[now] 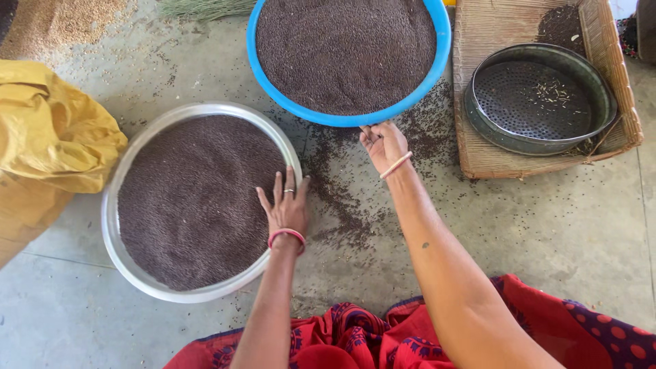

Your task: The person sits on the floor and uses both hands to sift through small dark seeds in a metal bowl, picking out debris and transferring it to a nearby basket. They then move to a blue basin and continue sifting the seeds by hand.

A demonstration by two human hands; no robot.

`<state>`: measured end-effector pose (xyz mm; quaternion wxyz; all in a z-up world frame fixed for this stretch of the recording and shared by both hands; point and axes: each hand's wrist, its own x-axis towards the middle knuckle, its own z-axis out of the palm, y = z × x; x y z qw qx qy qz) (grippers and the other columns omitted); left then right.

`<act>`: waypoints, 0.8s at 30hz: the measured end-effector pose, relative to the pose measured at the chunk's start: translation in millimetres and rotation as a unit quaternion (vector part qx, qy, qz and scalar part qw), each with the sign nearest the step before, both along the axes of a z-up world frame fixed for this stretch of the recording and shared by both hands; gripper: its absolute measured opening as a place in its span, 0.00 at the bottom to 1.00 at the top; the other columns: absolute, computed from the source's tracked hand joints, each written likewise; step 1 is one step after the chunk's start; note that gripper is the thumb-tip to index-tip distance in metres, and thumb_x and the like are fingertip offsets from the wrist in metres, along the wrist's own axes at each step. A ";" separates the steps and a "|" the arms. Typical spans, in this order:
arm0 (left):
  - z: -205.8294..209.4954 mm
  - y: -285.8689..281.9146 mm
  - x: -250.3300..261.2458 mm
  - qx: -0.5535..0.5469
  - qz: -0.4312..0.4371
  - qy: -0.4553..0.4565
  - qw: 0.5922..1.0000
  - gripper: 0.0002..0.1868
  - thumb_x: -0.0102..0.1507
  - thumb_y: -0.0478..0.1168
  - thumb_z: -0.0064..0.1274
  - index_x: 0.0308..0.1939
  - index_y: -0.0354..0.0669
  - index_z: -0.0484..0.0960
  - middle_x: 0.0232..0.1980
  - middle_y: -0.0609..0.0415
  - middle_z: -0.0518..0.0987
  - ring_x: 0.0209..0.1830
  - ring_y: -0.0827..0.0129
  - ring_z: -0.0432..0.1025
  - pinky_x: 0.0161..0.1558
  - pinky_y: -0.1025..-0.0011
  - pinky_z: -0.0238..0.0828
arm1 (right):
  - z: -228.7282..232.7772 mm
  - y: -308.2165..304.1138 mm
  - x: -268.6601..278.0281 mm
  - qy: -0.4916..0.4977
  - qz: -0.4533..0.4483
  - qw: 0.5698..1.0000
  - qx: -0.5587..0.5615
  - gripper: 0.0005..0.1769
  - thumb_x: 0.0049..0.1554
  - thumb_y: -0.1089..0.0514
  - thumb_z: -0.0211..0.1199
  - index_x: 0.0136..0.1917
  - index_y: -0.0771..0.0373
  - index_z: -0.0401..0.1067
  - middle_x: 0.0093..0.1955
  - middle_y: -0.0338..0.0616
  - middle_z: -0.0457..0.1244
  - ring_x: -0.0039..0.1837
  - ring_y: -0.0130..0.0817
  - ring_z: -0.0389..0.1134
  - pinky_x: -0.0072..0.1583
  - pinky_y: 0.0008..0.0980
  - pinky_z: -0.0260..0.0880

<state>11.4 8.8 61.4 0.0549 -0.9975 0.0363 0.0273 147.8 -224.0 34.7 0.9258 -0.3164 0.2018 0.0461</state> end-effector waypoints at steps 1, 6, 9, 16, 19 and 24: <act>-5.2 8.6 -1.4 -0.055 0.014 -0.003 0.998 0.32 0.66 0.34 0.41 0.74 0.66 0.62 0.83 0.54 0.49 0.82 0.58 0.42 0.74 0.35 0.26 | 0.9 -0.7 -12.1 -0.012 0.002 1.000 -0.005 0.10 0.55 0.74 0.49 0.48 0.63 0.60 0.49 0.50 0.64 0.51 0.39 0.70 0.48 0.35 0.75; -16.6 27.8 -14.0 -0.247 0.086 -0.129 0.957 0.27 0.71 0.52 0.41 0.73 0.50 0.64 0.78 0.49 0.61 0.81 0.56 0.49 0.76 0.37 0.31 | -0.5 2.6 -72.3 0.000 -0.004 0.999 -0.047 0.11 0.55 0.76 0.49 0.48 0.65 0.61 0.50 0.51 0.64 0.52 0.39 0.68 0.48 0.34 0.75; -15.6 14.0 -27.0 -0.260 0.072 -0.211 0.940 0.28 0.71 0.54 0.43 0.72 0.46 0.65 0.77 0.49 0.64 0.81 0.56 0.51 0.78 0.40 0.35 | -9.0 1.0 -109.2 0.005 0.002 0.999 -0.042 0.12 0.54 0.75 0.46 0.49 0.65 0.61 0.52 0.48 0.63 0.53 0.37 0.70 0.44 0.32 0.74; 2.1 -25.9 -35.7 -0.337 0.111 -0.234 0.905 0.27 0.72 0.51 0.44 0.72 0.45 0.66 0.76 0.46 0.65 0.80 0.54 0.53 0.76 0.41 0.38 | -59.8 -51.6 -195.3 0.057 0.137 0.989 0.021 0.15 0.55 0.76 0.48 0.56 0.77 0.64 0.57 0.57 0.65 0.58 0.45 0.70 0.48 0.34 0.74; 5.6 -29.5 -36.8 -0.347 0.132 -0.253 0.893 0.26 0.71 0.48 0.45 0.72 0.44 0.66 0.75 0.45 0.65 0.79 0.54 0.54 0.75 0.41 0.41 | -89.3 -89.9 -234.3 0.066 0.223 0.972 0.011 0.16 0.56 0.77 0.48 0.57 0.79 0.67 0.57 0.61 0.66 0.58 0.48 0.70 0.52 0.36 0.76; -8.5 -28.7 -39.1 -0.415 0.239 -0.276 0.834 0.25 0.69 0.43 0.48 0.69 0.39 0.68 0.70 0.43 0.70 0.71 0.48 0.64 0.70 0.51 0.61 | -140.8 -149.4 -263.7 0.105 0.189 0.966 -0.142 0.17 0.60 0.65 0.46 0.59 0.69 0.70 0.57 0.50 0.67 0.59 0.44 0.70 0.58 0.38 0.73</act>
